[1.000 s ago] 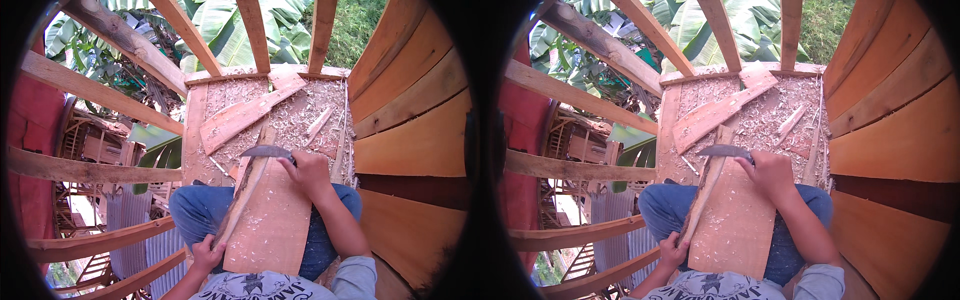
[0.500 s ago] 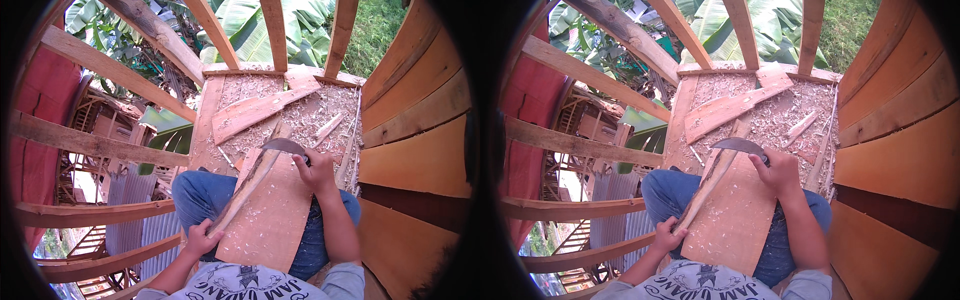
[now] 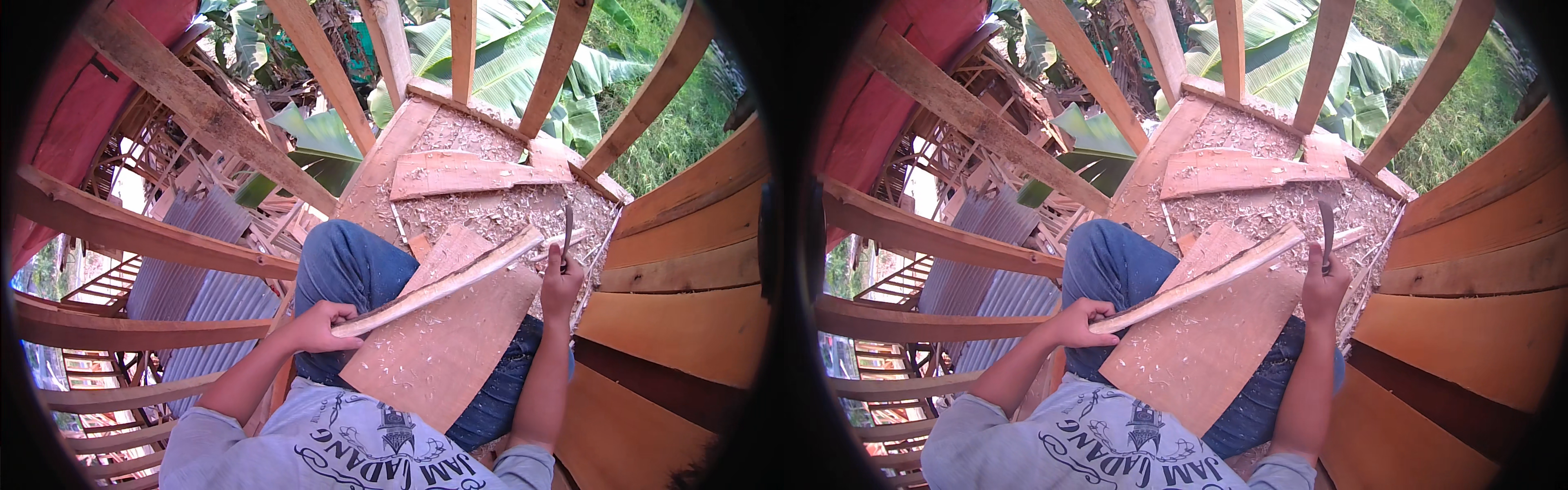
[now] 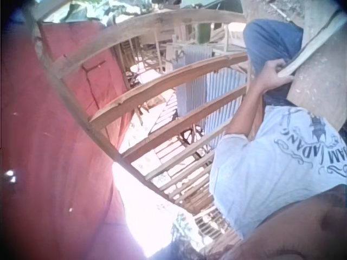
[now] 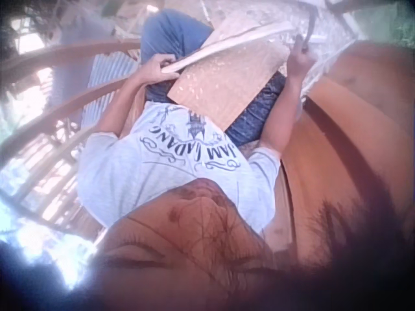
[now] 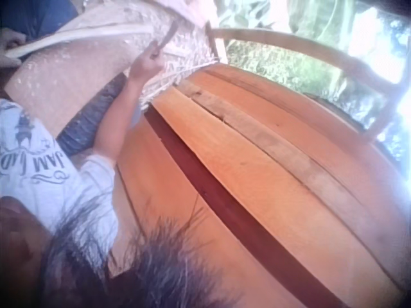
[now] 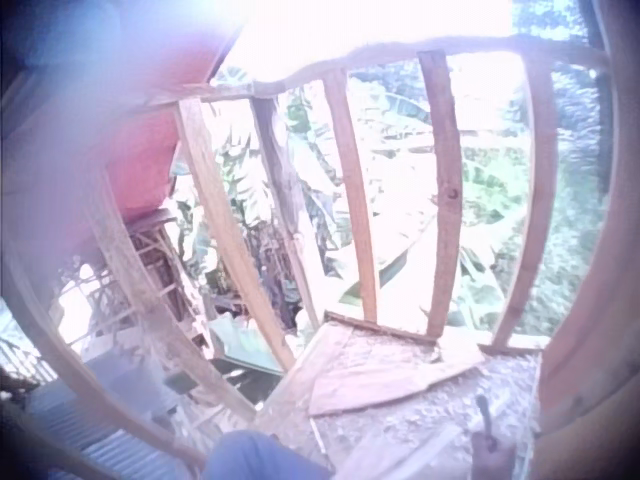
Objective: The person sits cross-legged on a wooden platform and uses a curved knife to shave and shape a long, thin piece of wood. They repeatedly scrape the surface of the wood, removing thin layers and creating wood shavings that accumulate on the platform.
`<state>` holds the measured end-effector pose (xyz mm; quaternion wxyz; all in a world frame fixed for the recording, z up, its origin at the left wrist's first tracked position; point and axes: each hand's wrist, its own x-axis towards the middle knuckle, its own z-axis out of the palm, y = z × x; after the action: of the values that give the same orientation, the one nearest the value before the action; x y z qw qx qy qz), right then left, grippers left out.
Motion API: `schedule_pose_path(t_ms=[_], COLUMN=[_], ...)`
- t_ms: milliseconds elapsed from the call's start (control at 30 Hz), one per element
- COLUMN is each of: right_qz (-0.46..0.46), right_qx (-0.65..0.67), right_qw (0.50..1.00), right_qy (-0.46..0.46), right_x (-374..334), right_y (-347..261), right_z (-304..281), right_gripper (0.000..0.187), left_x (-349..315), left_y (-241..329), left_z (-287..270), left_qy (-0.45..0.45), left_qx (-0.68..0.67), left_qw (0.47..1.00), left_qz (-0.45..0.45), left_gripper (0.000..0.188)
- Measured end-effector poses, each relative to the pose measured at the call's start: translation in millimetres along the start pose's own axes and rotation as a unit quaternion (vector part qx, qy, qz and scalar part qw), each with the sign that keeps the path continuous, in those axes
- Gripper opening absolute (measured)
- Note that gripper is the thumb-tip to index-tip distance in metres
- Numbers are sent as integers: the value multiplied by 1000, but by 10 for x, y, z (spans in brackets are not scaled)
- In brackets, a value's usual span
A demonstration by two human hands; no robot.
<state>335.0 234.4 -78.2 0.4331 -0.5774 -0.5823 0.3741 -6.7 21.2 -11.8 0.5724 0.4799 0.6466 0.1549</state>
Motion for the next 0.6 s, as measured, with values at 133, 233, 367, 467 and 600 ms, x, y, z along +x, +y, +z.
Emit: schedule_pose_path(t_ms=[133,233,367,467,600], right_qz=[-17,-10,-13,13,28], right_qx=[-20,-12,-37,-8,19], right_qw=[1000,1000,998,999,999], right_qy=[9,25,45,41,34], right_x=[-25,-25,18,48,34], right_y=[-42,-57,134,230,264], right_z=[42,64,25,26,17], right_gripper=[42,39,36,37,37], left_x=[6,13,-29,-2,60], left_y=[-88,-34,117,321,477], left_z=[-34,-63,-58,56,209], left_qy=[-32,-60,-172,-197,-265], left_qx=[-46,-101,-319,-331,-392], left_qw=[998,993,931,923,881], left_qz=[32,21,-32,-2,21], left_gripper=[26,22,18,31,47])
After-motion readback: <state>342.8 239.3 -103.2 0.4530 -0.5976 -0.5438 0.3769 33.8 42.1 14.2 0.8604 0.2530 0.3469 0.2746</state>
